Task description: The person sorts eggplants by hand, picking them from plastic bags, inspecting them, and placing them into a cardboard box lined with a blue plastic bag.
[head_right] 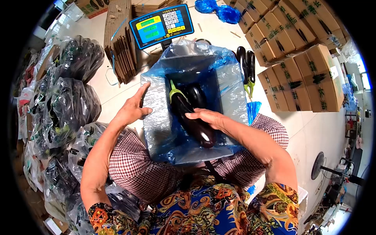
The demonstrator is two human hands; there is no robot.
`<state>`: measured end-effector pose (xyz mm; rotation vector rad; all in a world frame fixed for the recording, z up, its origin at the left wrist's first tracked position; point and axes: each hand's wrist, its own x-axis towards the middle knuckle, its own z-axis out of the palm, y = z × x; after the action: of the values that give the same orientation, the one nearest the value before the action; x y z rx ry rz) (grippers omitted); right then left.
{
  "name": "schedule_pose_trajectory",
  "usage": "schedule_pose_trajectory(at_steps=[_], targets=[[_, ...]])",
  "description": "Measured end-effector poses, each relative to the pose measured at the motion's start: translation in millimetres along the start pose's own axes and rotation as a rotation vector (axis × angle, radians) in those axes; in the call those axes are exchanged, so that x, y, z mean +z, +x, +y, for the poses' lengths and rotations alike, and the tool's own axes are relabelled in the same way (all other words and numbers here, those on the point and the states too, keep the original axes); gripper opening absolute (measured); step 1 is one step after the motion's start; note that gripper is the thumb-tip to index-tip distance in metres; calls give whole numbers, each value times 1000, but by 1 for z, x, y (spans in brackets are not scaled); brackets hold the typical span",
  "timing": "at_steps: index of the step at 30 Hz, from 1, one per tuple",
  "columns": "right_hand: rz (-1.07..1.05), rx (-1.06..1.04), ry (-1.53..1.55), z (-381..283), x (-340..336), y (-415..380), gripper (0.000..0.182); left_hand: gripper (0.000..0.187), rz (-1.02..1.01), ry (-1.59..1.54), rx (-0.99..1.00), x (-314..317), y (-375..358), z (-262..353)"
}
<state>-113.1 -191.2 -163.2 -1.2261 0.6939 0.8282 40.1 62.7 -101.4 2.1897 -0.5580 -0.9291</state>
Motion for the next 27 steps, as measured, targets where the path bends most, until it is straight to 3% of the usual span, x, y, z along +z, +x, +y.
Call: schedule_pose_trajectory(at_steps=[4,7,10,11,14,19,22,26,27], targets=[[42,20,-88,1,5,7,114,94,-18,-22,-19,2,4,-9],[158,-12,-574,-4,11,6,120,95,-66,-34,-89,0,2,2],[224,-63,-682,6,15,30,117,95,-47,-16,-53,3,3,-4],[259,-62,-689,11,12,30,107,95,-44,-24,-58,2,3,-4],[221,-85,-618,11,5,27,106,94,-38,-20,-38,5,4,-5],[163,-20,-433,-9,7,-2,115,93,19,-28,42,10,8,-18],[144,-45,-499,-6,4,-8,113,94,8,-42,38,9,8,-15],[-50,-38,-345,-29,3,-48,106,94,-55,-29,-56,3,5,-8],[-11,-43,-313,-25,-2,-53,94,94,-52,-29,-56,4,6,-10]])
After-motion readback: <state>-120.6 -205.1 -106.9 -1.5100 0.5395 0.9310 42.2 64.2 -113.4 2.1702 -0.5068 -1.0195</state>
